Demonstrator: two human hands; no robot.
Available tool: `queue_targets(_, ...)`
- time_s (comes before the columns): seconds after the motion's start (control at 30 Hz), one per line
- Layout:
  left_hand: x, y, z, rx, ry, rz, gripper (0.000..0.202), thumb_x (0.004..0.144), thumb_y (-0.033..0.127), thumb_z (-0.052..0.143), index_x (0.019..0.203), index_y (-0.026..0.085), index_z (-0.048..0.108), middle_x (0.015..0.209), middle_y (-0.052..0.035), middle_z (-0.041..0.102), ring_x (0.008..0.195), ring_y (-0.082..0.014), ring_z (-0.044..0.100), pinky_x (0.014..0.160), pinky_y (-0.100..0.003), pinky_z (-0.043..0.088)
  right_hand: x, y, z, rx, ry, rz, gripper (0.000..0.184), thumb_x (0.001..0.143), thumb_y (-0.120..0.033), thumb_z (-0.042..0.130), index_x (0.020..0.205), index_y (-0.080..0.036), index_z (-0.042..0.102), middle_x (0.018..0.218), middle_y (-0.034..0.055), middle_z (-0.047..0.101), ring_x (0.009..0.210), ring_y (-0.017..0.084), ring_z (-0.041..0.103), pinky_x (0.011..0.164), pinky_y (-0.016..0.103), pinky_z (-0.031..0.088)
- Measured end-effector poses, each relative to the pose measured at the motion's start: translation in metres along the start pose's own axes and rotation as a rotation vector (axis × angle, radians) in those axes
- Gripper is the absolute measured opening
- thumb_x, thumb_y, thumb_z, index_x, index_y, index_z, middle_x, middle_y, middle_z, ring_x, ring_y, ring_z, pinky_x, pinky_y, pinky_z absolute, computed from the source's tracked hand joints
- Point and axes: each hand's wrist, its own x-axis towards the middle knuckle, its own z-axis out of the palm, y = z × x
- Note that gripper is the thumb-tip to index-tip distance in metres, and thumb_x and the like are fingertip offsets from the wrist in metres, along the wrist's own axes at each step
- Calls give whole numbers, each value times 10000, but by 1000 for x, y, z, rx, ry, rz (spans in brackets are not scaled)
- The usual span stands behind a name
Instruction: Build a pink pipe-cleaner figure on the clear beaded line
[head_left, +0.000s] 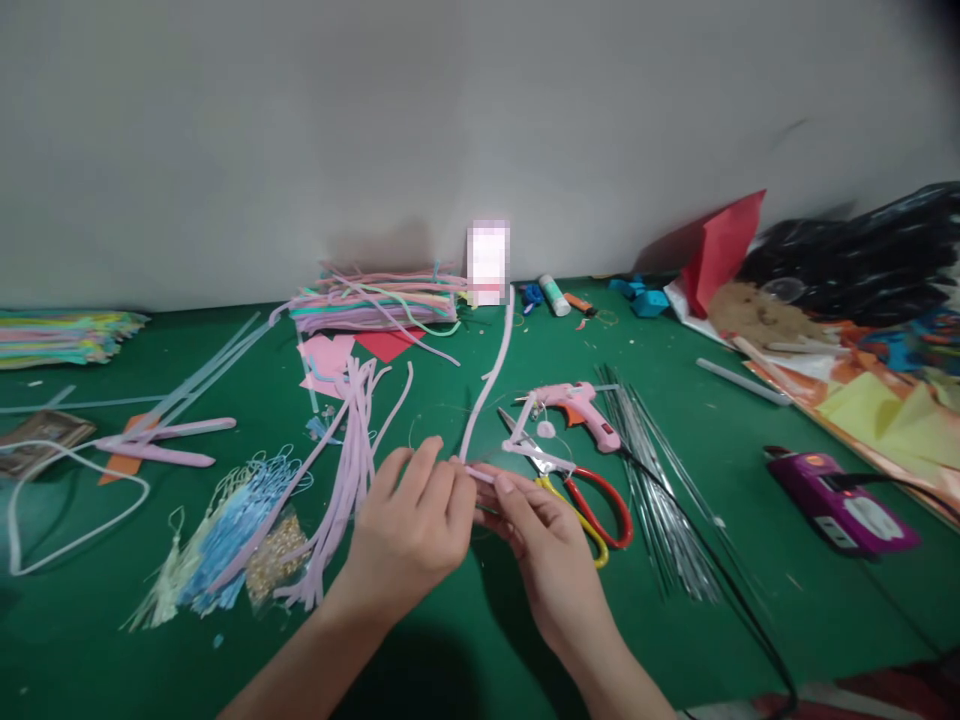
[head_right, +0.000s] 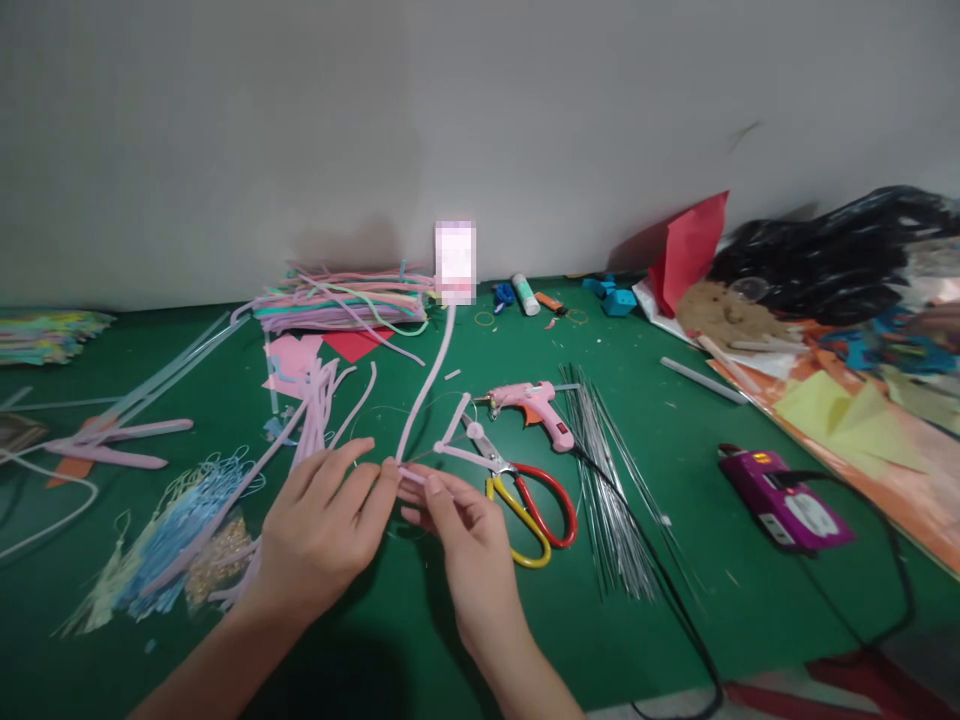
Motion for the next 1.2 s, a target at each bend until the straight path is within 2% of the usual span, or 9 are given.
queue_targets(0.13, 1, -18, -10, -226, -84, -158, 146, 845, 170, 637, 974, 129, 692, 905, -87, 726, 940, -293, 629, 820, -437, 466, 5, -1, -15, -19, -52, 17, 302, 801, -445, 693, 950, -189, 750, 971, 98, 755, 920, 209, 704, 833, 320, 545)
queue_targets(0.23, 5, -40, -13, -484, -129, -549, 346, 843, 365, 648, 1146, 197, 635, 1152, -103, 672, 1071, -289, 585, 918, -465, 448, 10, -11, -28, -77, -120, 26, 300, 816, -432, 679, 937, -165, 744, 965, 117, 755, 916, 221, 712, 823, 319, 549)
queue_targets(0.33, 9, -54, -7, -1025, -438, -970, 475, 799, 478, 660, 1191, 218, 594, 1205, -103, 656, 1067, -265, 619, 857, -399, 505, 16, -25, -37, -104, -208, 36, 278, 846, -414, 649, 920, -160, 734, 921, 112, 761, 867, 215, 724, 811, 320, 553)
queue_targets(0.4, 10, -53, 1, -1415, -673, -1099, 461, 783, 472, 675, 1144, 192, 614, 1128, -113, 693, 1000, -252, 662, 786, -348, 528, 21, -32, -40, -122, -250, 45, 271, 858, -409, 635, 911, -160, 729, 879, 104, 762, 824, 208, 729, 802, 327, 556)
queue_targets(0.47, 8, -45, 9, -1631, -799, -1152, 396, 751, 423, 721, 1047, 170, 651, 996, -101, 727, 912, -234, 692, 715, -297, 526, 25, -36, -42, -156, -282, 51, 269, 859, -408, 632, 915, -163, 727, 844, 96, 762, 804, 199, 729, 793, 323, 557)
queue_targets(0.6, 5, -22, 19, -1694, -711, -1231, 257, 712, 368, 760, 829, 150, 692, 729, -31, 691, 702, -160, 679, 618, -233, 500, 32, -36, -43, -221, -312, 55, 270, 843, -413, 651, 952, -176, 721, 843, 78, 759, 773, 162, 717, 768, 288, 550)
queue_targets(0.73, 5, -11, 21, -1679, -533, -1326, 228, 709, 359, 759, 758, 147, 690, 698, -10, 659, 646, -133, 640, 577, -215, 486, 35, -30, -40, -204, -258, 28, 298, 751, -361, 757, 994, -197, 705, 803, 38, 744, 746, 133, 692, 732, 257, 542)
queue_targets(0.83, 7, -8, 20, -1640, -434, -1389, 230, 715, 363, 751, 765, 146, 692, 715, -19, 656, 665, -139, 625, 562, -214, 473, 34, -28, -35, -247, -229, 39, 267, 651, -300, 829, 869, -181, 729, 801, 26, 729, 713, 111, 661, 681, 217, 522)
queue_targets(1.2, 6, -3, 20, -1595, -350, -1384, 196, 726, 342, 735, 716, 152, 684, 688, -10, 618, 680, -128, 546, 572, -210, 428, 37, -27, -23, -374, -162, -24, 140, 635, -292, 813, 670, -175, 744, 592, -13, 650, 555, 92, 544, 575, 226, 449)
